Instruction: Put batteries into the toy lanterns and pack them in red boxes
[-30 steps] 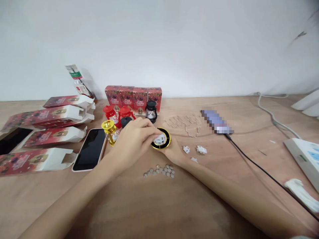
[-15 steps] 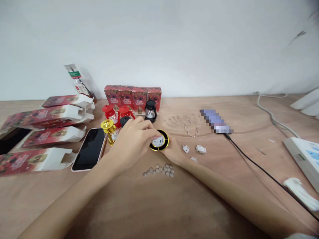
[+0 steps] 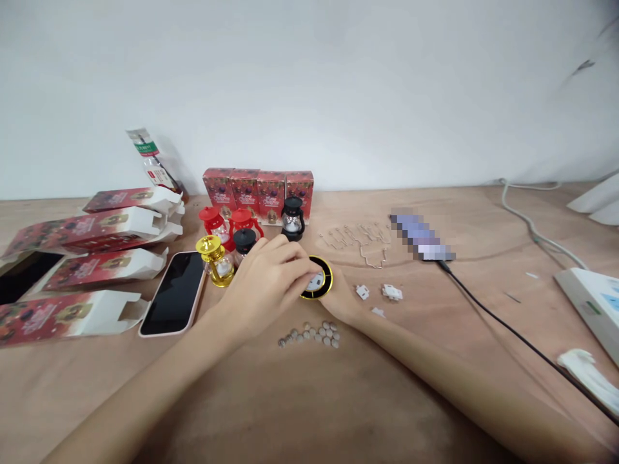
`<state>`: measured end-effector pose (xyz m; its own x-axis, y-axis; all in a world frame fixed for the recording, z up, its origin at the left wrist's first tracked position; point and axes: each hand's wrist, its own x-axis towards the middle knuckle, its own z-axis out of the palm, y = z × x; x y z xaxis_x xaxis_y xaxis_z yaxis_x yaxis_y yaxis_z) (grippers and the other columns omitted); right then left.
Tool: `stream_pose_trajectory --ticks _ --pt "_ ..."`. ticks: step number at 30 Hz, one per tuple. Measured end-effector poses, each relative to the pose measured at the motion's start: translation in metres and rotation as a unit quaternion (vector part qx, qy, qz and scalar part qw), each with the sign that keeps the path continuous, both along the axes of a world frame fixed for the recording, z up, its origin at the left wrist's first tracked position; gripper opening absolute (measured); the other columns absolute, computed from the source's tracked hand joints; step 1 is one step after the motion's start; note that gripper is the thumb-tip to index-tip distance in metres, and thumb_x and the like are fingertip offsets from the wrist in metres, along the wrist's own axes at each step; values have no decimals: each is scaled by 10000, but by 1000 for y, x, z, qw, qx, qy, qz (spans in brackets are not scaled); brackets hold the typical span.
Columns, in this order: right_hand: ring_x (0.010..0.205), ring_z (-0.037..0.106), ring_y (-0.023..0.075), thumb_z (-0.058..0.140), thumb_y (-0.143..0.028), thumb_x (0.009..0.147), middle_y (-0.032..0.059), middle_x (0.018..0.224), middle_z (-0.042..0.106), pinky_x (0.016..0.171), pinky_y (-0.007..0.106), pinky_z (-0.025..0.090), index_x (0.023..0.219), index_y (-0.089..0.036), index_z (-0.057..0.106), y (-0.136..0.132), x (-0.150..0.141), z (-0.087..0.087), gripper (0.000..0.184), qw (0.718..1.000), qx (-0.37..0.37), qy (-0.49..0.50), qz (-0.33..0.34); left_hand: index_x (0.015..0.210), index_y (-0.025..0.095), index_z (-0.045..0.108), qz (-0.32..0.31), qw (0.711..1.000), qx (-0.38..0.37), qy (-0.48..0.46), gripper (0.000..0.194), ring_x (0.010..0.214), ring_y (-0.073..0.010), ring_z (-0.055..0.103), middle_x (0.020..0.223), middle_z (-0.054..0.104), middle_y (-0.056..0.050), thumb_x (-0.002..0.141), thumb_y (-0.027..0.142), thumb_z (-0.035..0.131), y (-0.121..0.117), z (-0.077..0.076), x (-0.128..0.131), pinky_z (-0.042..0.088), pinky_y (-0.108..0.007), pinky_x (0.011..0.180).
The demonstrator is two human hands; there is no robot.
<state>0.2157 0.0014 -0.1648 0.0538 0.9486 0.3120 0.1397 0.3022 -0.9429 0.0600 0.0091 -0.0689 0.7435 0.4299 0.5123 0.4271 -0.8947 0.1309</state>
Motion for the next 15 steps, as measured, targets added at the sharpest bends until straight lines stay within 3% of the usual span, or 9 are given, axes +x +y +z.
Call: stream_pose_trajectory --ticks 9,15 --pt "690 543 168 604 -286 685 -27 707 603 646 287 462 775 -225 560 0 1 1 117 1000 12 0 14 825 199 682 18 999 -3 32 179 735 -167 505 801 657 -20 918 226 532 -1 6 -3 312 -306 641" --pt "716 546 170 580 -204 684 -23 743 607 664 281 456 782 -234 545 0 2 -4 108 1000 15 2 21 814 197 695 21 998 -52 -8 119 725 -167 543 786 679 -7 839 114 613 1 2 -3 361 -301 650"
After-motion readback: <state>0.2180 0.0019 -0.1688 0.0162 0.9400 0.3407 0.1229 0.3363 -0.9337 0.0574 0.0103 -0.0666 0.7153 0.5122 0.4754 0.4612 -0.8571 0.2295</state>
